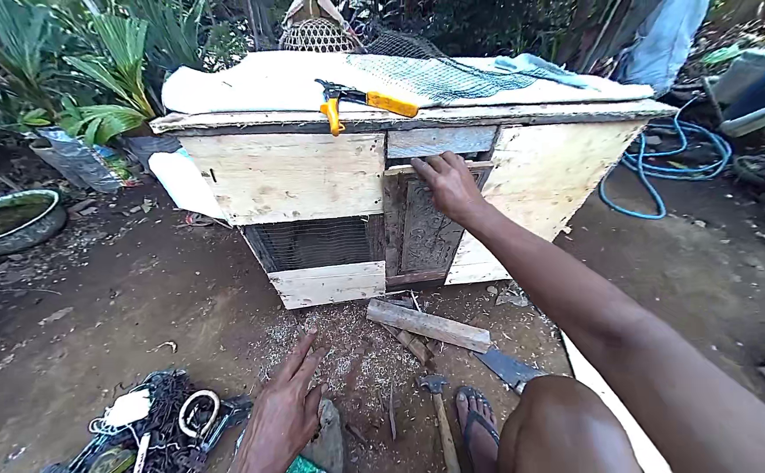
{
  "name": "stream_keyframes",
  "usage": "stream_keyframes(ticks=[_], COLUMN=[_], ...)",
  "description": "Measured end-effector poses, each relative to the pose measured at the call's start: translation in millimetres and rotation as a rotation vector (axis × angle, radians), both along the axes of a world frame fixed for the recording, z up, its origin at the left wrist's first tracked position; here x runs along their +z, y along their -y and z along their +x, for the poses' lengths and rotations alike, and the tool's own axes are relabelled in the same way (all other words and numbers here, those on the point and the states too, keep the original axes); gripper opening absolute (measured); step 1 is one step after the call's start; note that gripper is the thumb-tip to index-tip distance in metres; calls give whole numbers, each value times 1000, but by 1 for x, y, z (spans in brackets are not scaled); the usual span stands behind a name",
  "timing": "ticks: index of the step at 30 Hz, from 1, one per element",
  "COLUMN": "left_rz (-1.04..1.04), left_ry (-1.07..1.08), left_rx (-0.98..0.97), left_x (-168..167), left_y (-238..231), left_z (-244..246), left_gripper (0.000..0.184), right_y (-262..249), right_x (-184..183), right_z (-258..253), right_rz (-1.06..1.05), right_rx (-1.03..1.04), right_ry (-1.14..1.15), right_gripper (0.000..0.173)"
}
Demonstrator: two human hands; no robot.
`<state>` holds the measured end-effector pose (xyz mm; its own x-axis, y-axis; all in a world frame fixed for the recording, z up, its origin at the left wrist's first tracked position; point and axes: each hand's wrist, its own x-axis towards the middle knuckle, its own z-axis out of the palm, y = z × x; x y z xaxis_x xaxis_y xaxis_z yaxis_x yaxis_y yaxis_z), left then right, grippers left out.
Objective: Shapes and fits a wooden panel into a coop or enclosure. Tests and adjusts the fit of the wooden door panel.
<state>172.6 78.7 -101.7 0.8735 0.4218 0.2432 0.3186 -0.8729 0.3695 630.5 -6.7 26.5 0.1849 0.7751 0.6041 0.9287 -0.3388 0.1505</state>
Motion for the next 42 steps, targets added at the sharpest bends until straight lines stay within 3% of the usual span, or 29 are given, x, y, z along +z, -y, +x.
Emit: stream_keyframes(ticks=[5, 11, 17, 32, 42], left_rz=[-55, -145, -175, -121, -185], left_ry=[-26, -93, -137, -89, -176], left_rx=[-12, -28, -37, 20, -29], left_x=[13, 25, 30, 24, 37], left_y=[5, 10, 14, 18, 26], left_z=[-8, -17, -23, -47, -51], left_gripper=[49, 51, 48, 47, 47], right_y=[-2, -5, -13, -14, -22], right_x=[-10, -9, 1, 14, 6], right_z=[-10, -18, -25, -34, -38], right_rz=[91, 202, 167, 80, 152], right_rx=[-50, -65, -130, -263, -311], right_ry=[58, 152, 105, -19, -17], right_gripper=[48, 26, 18, 20, 19])
